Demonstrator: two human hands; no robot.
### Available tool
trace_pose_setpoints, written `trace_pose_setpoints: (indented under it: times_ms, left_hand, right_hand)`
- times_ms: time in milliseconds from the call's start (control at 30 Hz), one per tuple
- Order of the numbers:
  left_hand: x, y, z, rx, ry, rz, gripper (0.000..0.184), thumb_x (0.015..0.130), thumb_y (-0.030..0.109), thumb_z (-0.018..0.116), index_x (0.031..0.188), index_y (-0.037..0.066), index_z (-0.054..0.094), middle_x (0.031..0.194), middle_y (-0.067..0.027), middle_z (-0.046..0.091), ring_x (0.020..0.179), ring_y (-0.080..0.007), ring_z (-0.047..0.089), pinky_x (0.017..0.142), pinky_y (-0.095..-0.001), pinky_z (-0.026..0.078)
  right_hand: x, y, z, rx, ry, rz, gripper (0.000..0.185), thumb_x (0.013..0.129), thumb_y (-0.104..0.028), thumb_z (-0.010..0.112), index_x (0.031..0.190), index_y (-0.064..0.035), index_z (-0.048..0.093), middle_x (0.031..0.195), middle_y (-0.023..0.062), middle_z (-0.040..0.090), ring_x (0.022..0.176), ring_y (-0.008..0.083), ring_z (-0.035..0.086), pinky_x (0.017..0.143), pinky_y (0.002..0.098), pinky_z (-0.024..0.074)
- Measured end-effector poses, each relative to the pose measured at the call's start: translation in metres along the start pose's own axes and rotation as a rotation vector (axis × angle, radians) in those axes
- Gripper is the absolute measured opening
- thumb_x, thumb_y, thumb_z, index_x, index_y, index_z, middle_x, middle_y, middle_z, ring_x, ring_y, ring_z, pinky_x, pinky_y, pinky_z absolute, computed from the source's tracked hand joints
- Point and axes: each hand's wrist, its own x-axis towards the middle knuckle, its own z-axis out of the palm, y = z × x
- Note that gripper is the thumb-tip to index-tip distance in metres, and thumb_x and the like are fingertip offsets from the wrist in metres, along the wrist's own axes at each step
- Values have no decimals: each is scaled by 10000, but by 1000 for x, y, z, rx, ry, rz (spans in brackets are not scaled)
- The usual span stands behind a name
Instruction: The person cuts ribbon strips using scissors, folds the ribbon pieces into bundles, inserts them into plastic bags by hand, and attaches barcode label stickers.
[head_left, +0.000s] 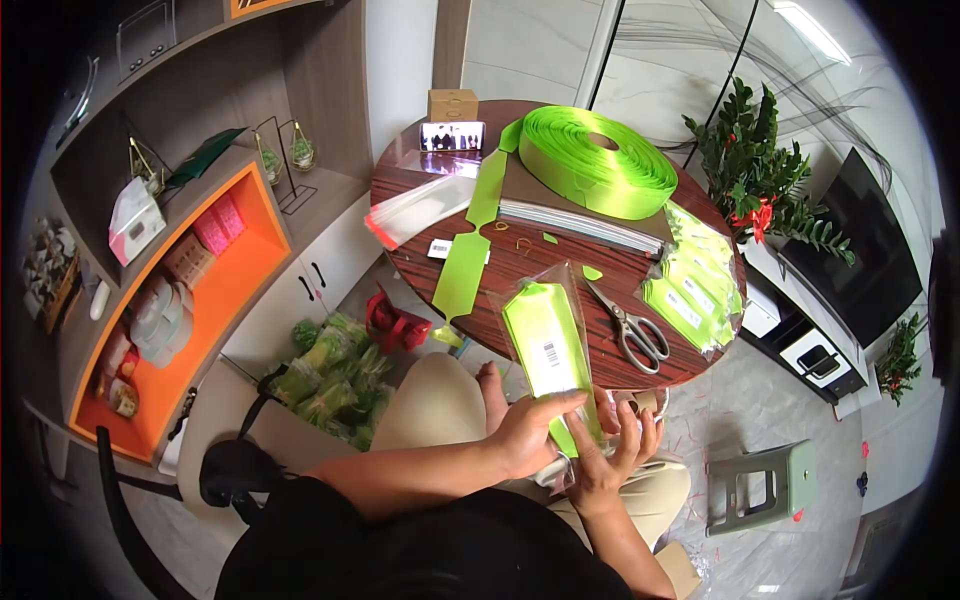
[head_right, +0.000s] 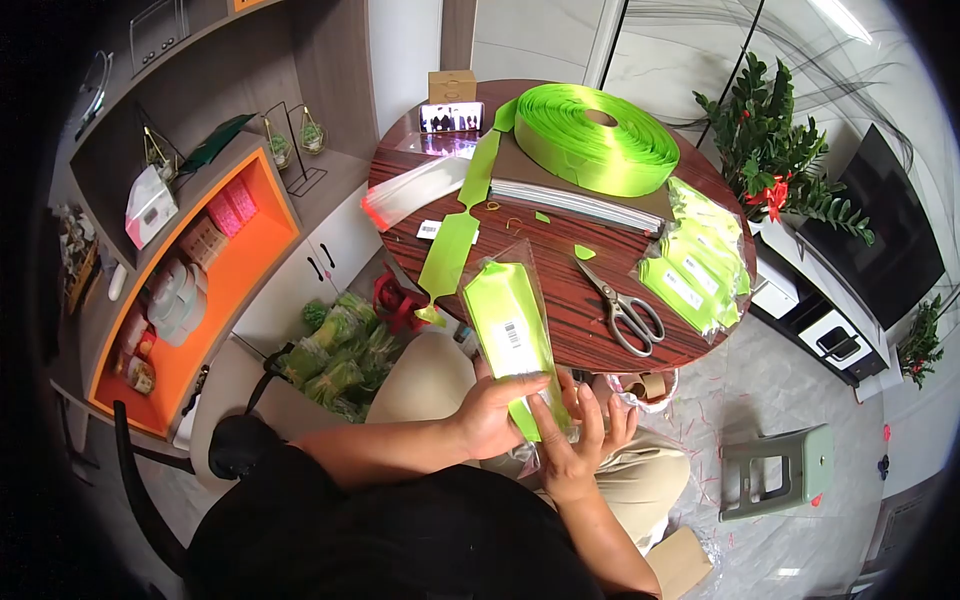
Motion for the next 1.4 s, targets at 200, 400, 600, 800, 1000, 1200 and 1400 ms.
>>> trace_pose_setpoints:
  times_ms: [200, 400, 600, 800, 1000, 1200, 1400]
  left_hand:
    - [10, 14, -20, 183, -40, -5, 424, 920, 128, 481, 1301, -40, 402, 1239, -205, 531, 1169, -273, 512, 914, -387, 470]
    - [18, 45, -39, 137, -2, -96, 429, 916, 139, 526, 1298, -29, 423, 1315, -185, 483, 1279, -264, 420, 974, -369, 439]
    - [36, 61, -40, 274, -26, -101, 446, 947, 220, 487, 1325, -5, 414, 1296, -220, 492, 1212, -278, 494, 938, -384, 461]
    - [91, 128, -64, 289, 204, 163, 449, 940, 283, 516, 1287, 6, 455, 1287, -210, 502, 1160, -258, 533, 955, -342, 438]
    - [68, 76, -85, 521, 388, 351, 489, 897, 312, 604, 1243, 5, 446, 1196, -152, 530, 1044, -197, 543, 863, -294, 448]
    - [4, 17, -107, 628, 468, 1, 289, 897, 258, 617, 1075, 40, 552, 977, -66, 604, 855, -103, 566, 721, -229, 445]
    - [26, 15, -92, 613, 347, -185, 177, 890, 214, 619, 931, 42, 616, 810, -40, 624, 682, -79, 554, 619, -174, 423]
  right_hand:
    - [3, 6, -7, 651, -278, 378, 334, 745, -28, 681, 1065, -120, 662, 1199, 137, 539, 963, 238, 565, 842, 371, 472]
    - [-7, 36, 3, 1343, -122, 1100, 299, 758, 74, 668, 1031, -12, 580, 1040, 135, 598, 753, 167, 601, 629, 245, 509]
    - [24, 19, 2, 1555, -538, 1087, 254, 801, 72, 645, 1016, 5, 528, 902, 91, 620, 704, 119, 593, 616, 207, 505]
    - [8, 19, 10, 1629, -682, 1151, 261, 796, 75, 654, 1019, 9, 535, 840, 81, 631, 662, 114, 596, 612, 204, 510]
    - [13, 39, 47, 1514, -522, 1253, 233, 829, -10, 654, 1034, 3, 544, 833, 92, 631, 663, 131, 601, 614, 225, 509]
    - [-14, 51, 42, 491, -525, 821, 206, 801, -129, 688, 969, -57, 593, 819, 87, 624, 710, 202, 603, 646, 294, 474]
    - [9, 37, 35, 390, -362, 133, 177, 746, -154, 691, 878, -81, 598, 808, 64, 598, 750, 237, 568, 707, 335, 433]
